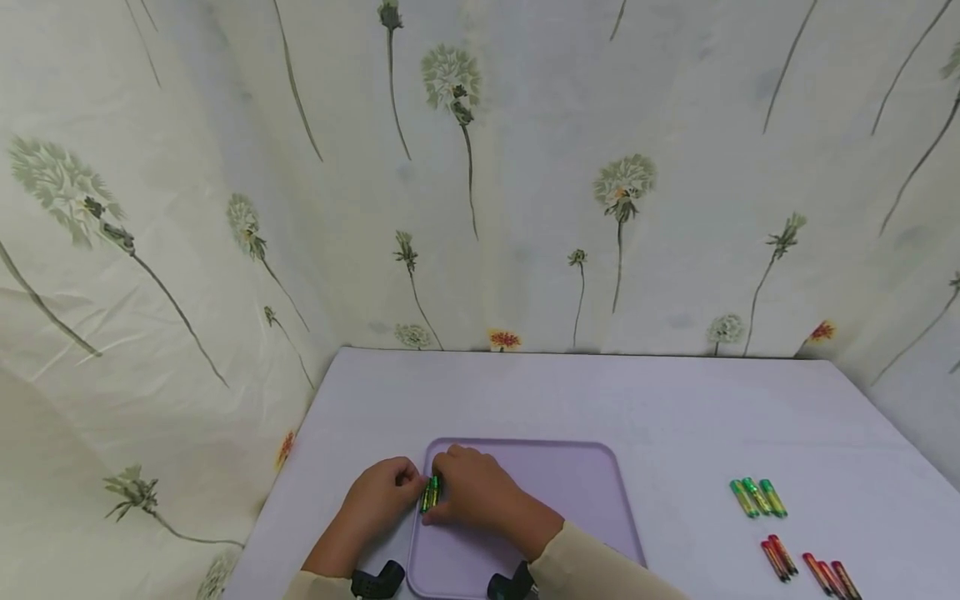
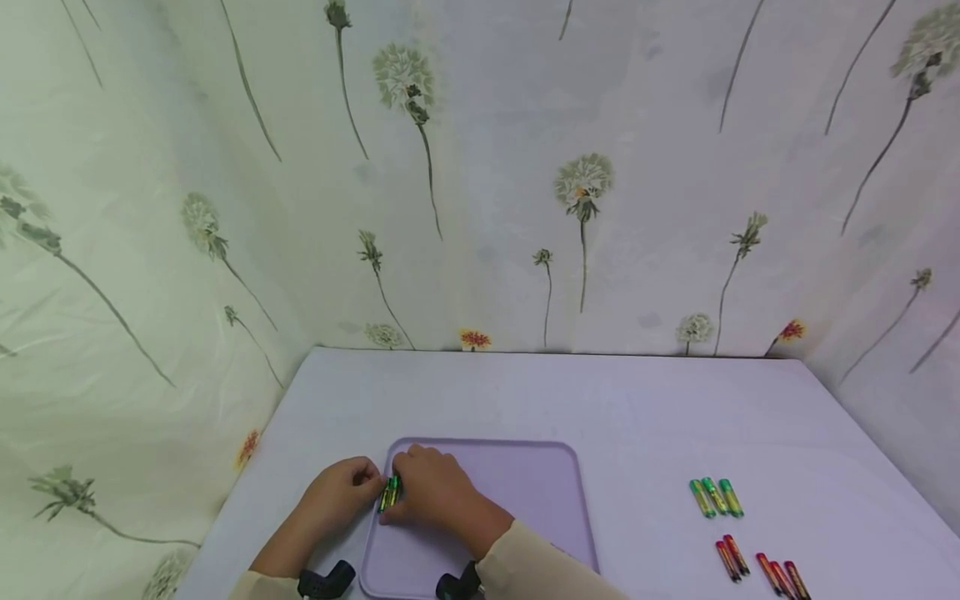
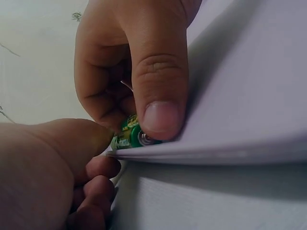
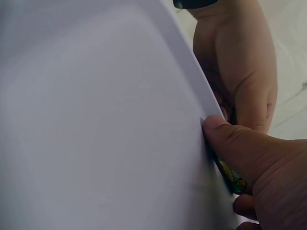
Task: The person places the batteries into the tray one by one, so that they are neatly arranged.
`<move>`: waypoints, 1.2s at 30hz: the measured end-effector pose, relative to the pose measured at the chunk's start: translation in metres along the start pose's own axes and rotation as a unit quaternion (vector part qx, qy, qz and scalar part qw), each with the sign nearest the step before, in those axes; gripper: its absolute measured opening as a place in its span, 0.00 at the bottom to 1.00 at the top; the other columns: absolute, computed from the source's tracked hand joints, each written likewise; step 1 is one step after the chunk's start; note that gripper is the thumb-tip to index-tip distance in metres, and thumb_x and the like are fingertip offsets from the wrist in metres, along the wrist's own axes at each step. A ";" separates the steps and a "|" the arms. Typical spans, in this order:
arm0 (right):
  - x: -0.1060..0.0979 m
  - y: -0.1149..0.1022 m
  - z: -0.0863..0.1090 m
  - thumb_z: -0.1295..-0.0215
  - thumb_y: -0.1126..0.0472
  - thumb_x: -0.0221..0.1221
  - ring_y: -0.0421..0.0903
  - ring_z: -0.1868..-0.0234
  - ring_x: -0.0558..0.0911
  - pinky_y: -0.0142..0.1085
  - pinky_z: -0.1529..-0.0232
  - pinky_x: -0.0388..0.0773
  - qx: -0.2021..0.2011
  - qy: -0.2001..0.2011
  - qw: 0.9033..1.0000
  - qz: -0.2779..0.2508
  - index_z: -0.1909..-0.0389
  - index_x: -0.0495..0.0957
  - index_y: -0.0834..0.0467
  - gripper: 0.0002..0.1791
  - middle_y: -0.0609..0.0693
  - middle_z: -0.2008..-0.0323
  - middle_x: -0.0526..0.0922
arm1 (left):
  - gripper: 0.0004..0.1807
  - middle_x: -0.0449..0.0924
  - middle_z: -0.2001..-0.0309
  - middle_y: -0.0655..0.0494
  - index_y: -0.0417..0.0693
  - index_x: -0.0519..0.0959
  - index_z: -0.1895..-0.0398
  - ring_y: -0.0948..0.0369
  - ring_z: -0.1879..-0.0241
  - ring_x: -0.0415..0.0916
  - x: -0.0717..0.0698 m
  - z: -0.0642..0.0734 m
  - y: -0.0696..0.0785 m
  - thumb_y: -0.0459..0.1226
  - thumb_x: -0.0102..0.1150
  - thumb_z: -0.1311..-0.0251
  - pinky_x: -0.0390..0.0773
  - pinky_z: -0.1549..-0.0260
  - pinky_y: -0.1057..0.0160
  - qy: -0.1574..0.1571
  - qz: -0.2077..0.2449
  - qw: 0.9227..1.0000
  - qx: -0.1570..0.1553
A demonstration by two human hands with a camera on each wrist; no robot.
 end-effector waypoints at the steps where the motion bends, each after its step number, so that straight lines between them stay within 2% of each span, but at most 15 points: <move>1: 0.000 0.000 0.000 0.53 0.31 0.77 0.38 0.64 0.75 0.39 0.63 0.73 0.000 0.001 1.000 0.002 0.56 0.80 0.47 0.32 0.40 0.63 0.77 | 0.12 0.74 0.73 0.64 0.59 0.78 0.72 0.63 0.69 0.70 0.000 0.000 0.000 0.50 0.67 0.33 0.68 0.68 0.60 -0.001 0.000 1.000 0.001; 12: 0.002 0.000 0.000 0.54 0.30 0.77 0.38 0.66 0.74 0.38 0.66 0.72 -0.002 0.009 1.000 0.007 0.58 0.80 0.46 0.31 0.39 0.65 0.75 | 0.13 0.74 0.73 0.64 0.59 0.78 0.71 0.64 0.70 0.69 -0.001 0.001 0.002 0.51 0.68 0.35 0.68 0.68 0.61 -0.006 0.004 1.000 0.000; 28: 0.006 0.004 0.000 0.55 0.29 0.76 0.37 0.63 0.76 0.38 0.63 0.75 0.004 0.005 1.000 0.007 0.56 0.80 0.46 0.33 0.39 0.63 0.77 | 0.13 0.73 0.73 0.64 0.58 0.78 0.71 0.63 0.71 0.68 -0.001 0.002 0.004 0.51 0.68 0.35 0.67 0.69 0.61 -0.001 -0.001 1.000 0.007; 36: 0.006 0.005 0.001 0.54 0.29 0.76 0.38 0.62 0.76 0.38 0.62 0.76 0.003 0.003 1.000 0.005 0.54 0.80 0.46 0.34 0.39 0.61 0.78 | 0.12 0.75 0.72 0.63 0.58 0.78 0.72 0.62 0.70 0.70 -0.002 0.002 0.005 0.49 0.65 0.32 0.68 0.68 0.60 0.000 0.002 1.000 -0.006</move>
Point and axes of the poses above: each hand's wrist, its own z-axis away from the middle knuckle, its own x-axis out of the palm, y = z × x, the point moved 6 cm from there along -z, towards the middle knuckle
